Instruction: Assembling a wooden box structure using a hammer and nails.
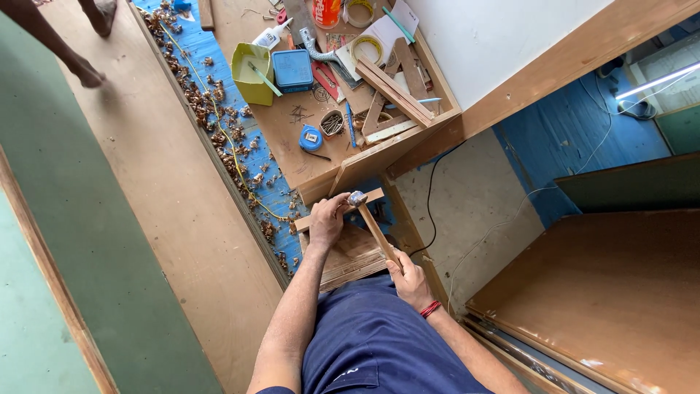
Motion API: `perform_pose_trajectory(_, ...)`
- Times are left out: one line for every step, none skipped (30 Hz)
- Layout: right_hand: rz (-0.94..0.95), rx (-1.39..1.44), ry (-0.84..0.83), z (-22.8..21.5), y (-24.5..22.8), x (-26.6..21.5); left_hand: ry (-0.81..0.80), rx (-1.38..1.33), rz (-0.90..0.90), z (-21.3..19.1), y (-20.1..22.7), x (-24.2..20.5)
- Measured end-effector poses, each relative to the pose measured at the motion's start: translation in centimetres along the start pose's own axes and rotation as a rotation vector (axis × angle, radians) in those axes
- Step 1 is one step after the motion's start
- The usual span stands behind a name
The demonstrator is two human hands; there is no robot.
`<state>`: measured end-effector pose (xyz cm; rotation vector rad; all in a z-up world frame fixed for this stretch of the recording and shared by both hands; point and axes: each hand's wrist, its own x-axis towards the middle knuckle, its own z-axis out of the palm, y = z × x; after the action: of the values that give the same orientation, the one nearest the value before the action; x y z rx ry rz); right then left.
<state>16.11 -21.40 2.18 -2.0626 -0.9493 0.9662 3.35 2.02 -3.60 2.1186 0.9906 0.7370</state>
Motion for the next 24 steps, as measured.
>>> perform_pose_trajectory(0.0, -0.001, -0.003, -0.1, -0.3, 0.0, 0.001, 0.0, -0.003, 0.0, 0.0, 0.1)
perform_pose_trajectory(-0.029, 0.018, 0.012, -0.2, -0.6, -0.1, 0.014, -0.023, 0.015, -0.1, 0.0, 0.0)
perform_pose_trajectory(-0.058, 0.038, 0.027, -0.3, -0.9, -0.3, 0.027, -0.045, 0.033, -0.1, 0.1, 0.0)
perform_pose_trajectory(-0.057, 0.038, 0.025, -0.3, -1.1, -0.3, 0.026, -0.045, 0.031, -0.1, 0.0, -0.1)
perform_pose_trajectory(-0.055, 0.027, 0.022, -0.3, -1.2, -0.3, 0.033, -0.047, 0.032, -0.1, 0.0, -0.2)
perform_pose_trajectory(-0.052, 0.017, 0.025, -0.4, -1.4, -0.3, 0.038, -0.051, 0.038, 0.0, 0.0, -0.1)
perform_pose_trajectory(-0.048, 0.017, 0.029, -0.4, -1.5, -0.3, 0.034, -0.054, 0.04, 0.0, 0.0, -0.1)
perform_pose_trajectory(0.009, -0.031, 0.003, -0.4, -1.7, -0.2, 0.029, -0.043, 0.029, 0.1, 0.0, -0.1)
perform_pose_trajectory(0.067, -0.079, -0.023, -0.4, -1.9, -0.2, 0.024, -0.031, 0.018, 0.1, -0.1, -0.1)
perform_pose_trajectory(0.068, -0.08, -0.018, -0.2, -1.5, -0.1, 0.023, -0.034, 0.022, 0.1, -0.1, -0.1)
perform_pose_trajectory(0.061, -0.07, -0.028, 0.0, -1.2, 0.0, 0.016, -0.028, 0.015, 0.1, -0.2, 0.0)
perform_pose_trajectory(0.053, -0.062, -0.041, 0.1, -0.9, 0.2, 0.012, -0.021, 0.007, 0.1, -0.2, 0.0)
perform_pose_trajectory(0.052, -0.064, -0.039, 0.0, -0.8, 0.3, 0.014, -0.023, 0.007, 0.1, -0.1, 0.2)
perform_pose_trajectory(0.026, -0.034, -0.032, 0.1, -0.7, 0.2, 0.012, -0.023, 0.002, 0.1, 0.0, 0.1)
perform_pose_trajectory(-0.001, -0.003, -0.025, 0.1, -0.6, 0.2, 0.011, -0.022, -0.003, 0.0, 0.0, 0.0)
perform_pose_trajectory(0.001, -0.002, -0.027, 0.0, -0.9, 0.1, 0.01, -0.021, -0.005, 0.0, 0.0, 0.0)
perform_pose_trajectory(-0.022, 0.002, -0.022, -0.1, -1.1, 0.1, 0.018, -0.026, 0.0, 0.0, 0.0, -0.1)
perform_pose_trajectory(-0.045, 0.007, -0.015, -0.2, -1.4, 0.0, 0.024, -0.032, 0.006, 0.0, 0.0, -0.1)
perform_pose_trajectory(-0.043, 0.009, -0.015, 0.0, -0.9, 0.1, 0.021, -0.031, 0.006, -0.2, 0.0, -0.2)
perform_pose_trajectory(-0.014, -0.081, -0.019, 0.1, -0.5, 0.2, 0.018, -0.037, 0.004, -0.2, 0.2, -0.2)
perform_pose_trajectory(0.015, -0.17, -0.024, 0.2, 0.0, 0.3, 0.014, -0.042, 0.003, -0.3, 0.3, -0.1)
perform_pose_trajectory(0.012, -0.171, -0.019, 0.1, -0.8, 0.4, 0.017, -0.043, 0.007, -0.3, 0.4, 0.0)
perform_pose_trajectory(0.066, -0.09, -0.018, 0.0, -1.5, 0.4, 0.004, -0.05, 0.007, -0.4, 0.4, 0.2)
perform_pose_trajectory(0.116, -0.012, -0.024, -0.3, -2.3, 0.6, -0.004, -0.055, 0.0, -0.5, 0.5, 0.2)
